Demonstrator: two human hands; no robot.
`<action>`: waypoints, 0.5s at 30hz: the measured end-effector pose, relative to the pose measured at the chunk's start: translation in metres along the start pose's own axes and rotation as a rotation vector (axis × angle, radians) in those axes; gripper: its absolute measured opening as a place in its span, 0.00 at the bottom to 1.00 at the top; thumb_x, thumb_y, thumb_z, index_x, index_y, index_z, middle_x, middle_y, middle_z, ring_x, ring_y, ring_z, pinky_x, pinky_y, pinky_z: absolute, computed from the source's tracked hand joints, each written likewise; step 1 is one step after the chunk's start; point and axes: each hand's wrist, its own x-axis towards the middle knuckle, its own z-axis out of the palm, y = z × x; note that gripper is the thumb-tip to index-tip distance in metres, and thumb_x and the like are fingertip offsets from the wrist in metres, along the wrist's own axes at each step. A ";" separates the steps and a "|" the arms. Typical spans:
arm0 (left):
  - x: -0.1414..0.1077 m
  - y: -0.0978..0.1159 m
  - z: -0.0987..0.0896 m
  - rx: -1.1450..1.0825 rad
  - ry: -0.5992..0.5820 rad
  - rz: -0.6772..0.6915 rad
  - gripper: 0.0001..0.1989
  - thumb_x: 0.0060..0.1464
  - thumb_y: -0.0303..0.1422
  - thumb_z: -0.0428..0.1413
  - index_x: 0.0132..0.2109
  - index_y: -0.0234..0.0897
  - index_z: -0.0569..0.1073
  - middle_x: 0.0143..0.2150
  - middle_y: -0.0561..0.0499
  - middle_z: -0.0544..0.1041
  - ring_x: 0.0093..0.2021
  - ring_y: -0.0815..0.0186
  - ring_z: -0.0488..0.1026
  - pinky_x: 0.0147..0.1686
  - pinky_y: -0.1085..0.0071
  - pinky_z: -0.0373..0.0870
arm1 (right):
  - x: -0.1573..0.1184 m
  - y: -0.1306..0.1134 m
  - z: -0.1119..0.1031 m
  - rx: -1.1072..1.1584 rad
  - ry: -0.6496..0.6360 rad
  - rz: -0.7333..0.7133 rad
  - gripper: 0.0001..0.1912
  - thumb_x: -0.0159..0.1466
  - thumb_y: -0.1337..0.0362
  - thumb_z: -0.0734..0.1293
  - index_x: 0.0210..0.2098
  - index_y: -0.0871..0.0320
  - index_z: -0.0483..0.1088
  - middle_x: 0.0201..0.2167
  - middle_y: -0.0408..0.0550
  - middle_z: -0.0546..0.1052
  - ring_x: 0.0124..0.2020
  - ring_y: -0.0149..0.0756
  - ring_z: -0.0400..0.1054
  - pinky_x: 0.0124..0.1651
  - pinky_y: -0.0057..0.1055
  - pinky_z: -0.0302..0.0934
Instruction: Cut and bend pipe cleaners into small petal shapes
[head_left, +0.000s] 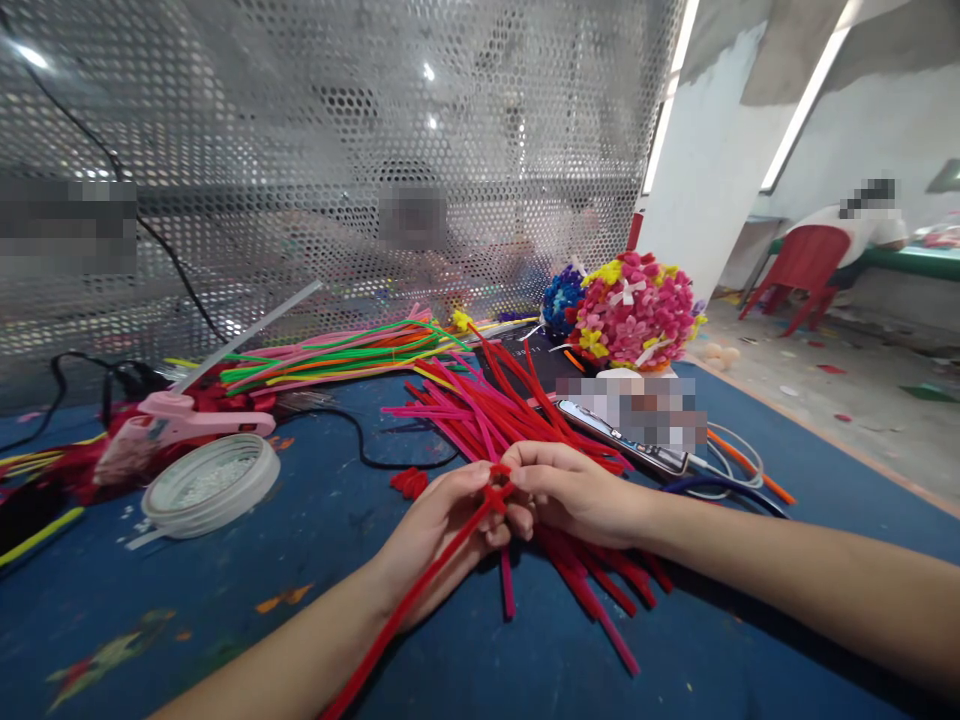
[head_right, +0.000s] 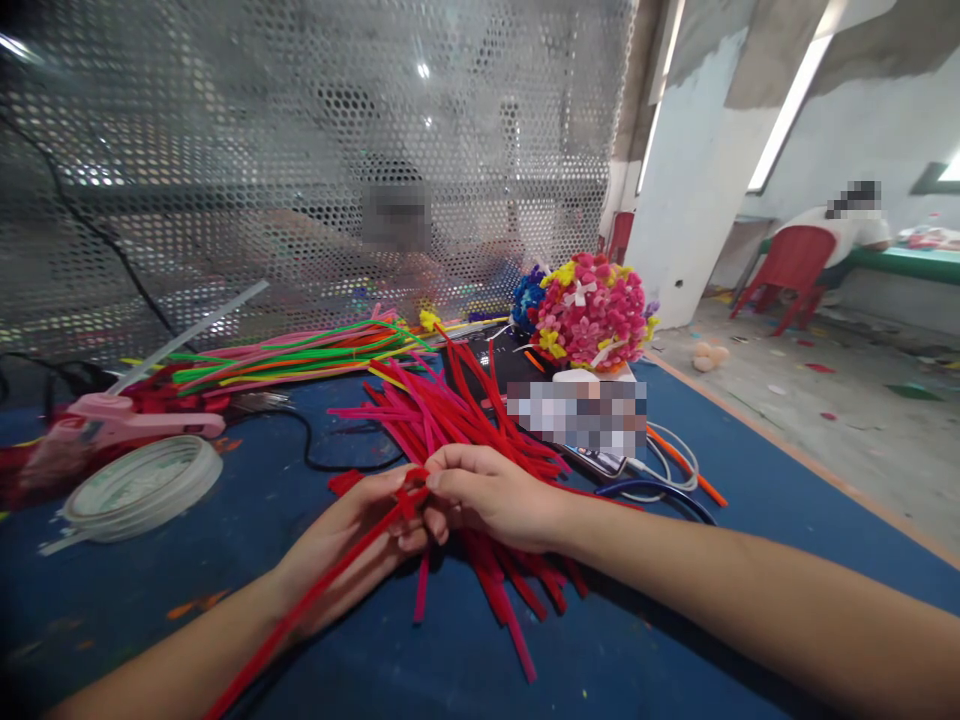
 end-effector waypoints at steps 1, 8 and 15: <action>0.001 -0.001 -0.001 -0.014 -0.005 0.000 0.09 0.51 0.34 0.53 0.31 0.31 0.73 0.25 0.46 0.73 0.25 0.70 0.67 0.24 0.76 0.59 | 0.000 0.000 0.000 0.007 -0.009 -0.001 0.11 0.55 0.60 0.67 0.28 0.60 0.61 0.18 0.39 0.69 0.20 0.24 0.63 0.28 0.25 0.54; 0.006 -0.008 -0.004 0.115 0.210 0.147 0.10 0.46 0.35 0.60 0.30 0.32 0.70 0.24 0.53 0.70 0.25 0.72 0.66 0.26 0.76 0.60 | 0.000 0.000 0.002 -0.057 0.217 -0.145 0.09 0.55 0.63 0.67 0.28 0.60 0.62 0.20 0.37 0.67 0.21 0.22 0.61 0.26 0.23 0.54; 0.002 -0.006 -0.001 0.304 0.326 0.191 0.11 0.47 0.37 0.59 0.29 0.34 0.67 0.22 0.57 0.67 0.23 0.73 0.63 0.25 0.77 0.60 | 0.000 -0.006 0.004 -0.371 0.336 -0.234 0.10 0.53 0.64 0.70 0.31 0.60 0.66 0.24 0.39 0.71 0.22 0.23 0.64 0.26 0.23 0.58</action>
